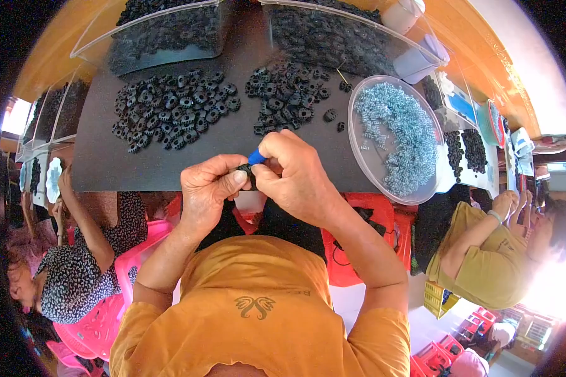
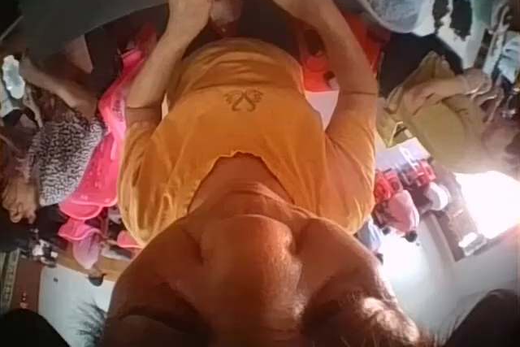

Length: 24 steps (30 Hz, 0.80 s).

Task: Manually inserting small pins into black plastic gear-like components as part of a factory assembly line.

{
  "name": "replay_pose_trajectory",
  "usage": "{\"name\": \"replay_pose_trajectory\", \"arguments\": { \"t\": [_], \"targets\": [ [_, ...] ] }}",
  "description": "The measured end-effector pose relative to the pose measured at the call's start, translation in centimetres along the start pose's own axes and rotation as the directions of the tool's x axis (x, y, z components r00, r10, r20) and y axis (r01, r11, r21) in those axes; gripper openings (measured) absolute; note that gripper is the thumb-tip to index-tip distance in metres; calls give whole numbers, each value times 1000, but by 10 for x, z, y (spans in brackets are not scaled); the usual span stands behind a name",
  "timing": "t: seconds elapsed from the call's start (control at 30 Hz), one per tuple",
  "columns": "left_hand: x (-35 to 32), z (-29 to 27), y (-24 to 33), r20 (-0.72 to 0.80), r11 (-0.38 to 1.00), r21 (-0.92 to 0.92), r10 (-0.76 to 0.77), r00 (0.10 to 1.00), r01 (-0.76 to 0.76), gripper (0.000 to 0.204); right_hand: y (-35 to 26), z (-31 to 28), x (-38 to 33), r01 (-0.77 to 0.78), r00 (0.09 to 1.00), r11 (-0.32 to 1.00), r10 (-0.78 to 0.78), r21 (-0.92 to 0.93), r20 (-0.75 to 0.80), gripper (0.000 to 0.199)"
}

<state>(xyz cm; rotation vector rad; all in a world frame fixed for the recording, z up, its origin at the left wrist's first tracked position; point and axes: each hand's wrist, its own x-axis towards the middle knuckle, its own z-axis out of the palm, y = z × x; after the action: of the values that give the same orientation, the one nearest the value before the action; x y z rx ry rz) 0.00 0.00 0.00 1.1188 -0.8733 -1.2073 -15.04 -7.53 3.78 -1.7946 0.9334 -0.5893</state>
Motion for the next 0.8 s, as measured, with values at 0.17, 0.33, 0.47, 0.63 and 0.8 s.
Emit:
{"name": "replay_pose_trajectory", "arguments": {
  "t": [0.17,0.33,0.47,0.63,0.8],
  "targets": [
    [2,-3,1,10,993,93,65,998,-65,12,8,3,6,347,935,922,-353,-174,-7,16],
    [9,-2,5,39,990,141,-21,999,15,11,15,4,2,461,865,839,-498,-289,-63,17],
    [11,-2,21,68,991,82,-115,991,109,12,17,8,-3,463,834,833,-525,-303,-168,18],
    [24,-13,34,73,894,448,-61,995,22,12,35,8,-10,340,845,933,-359,-122,-396,17],
    [43,-4,43,528,110,820,236,816,-562,11,55,2,-19,251,863,962,-172,109,-474,15]
  ]
}}
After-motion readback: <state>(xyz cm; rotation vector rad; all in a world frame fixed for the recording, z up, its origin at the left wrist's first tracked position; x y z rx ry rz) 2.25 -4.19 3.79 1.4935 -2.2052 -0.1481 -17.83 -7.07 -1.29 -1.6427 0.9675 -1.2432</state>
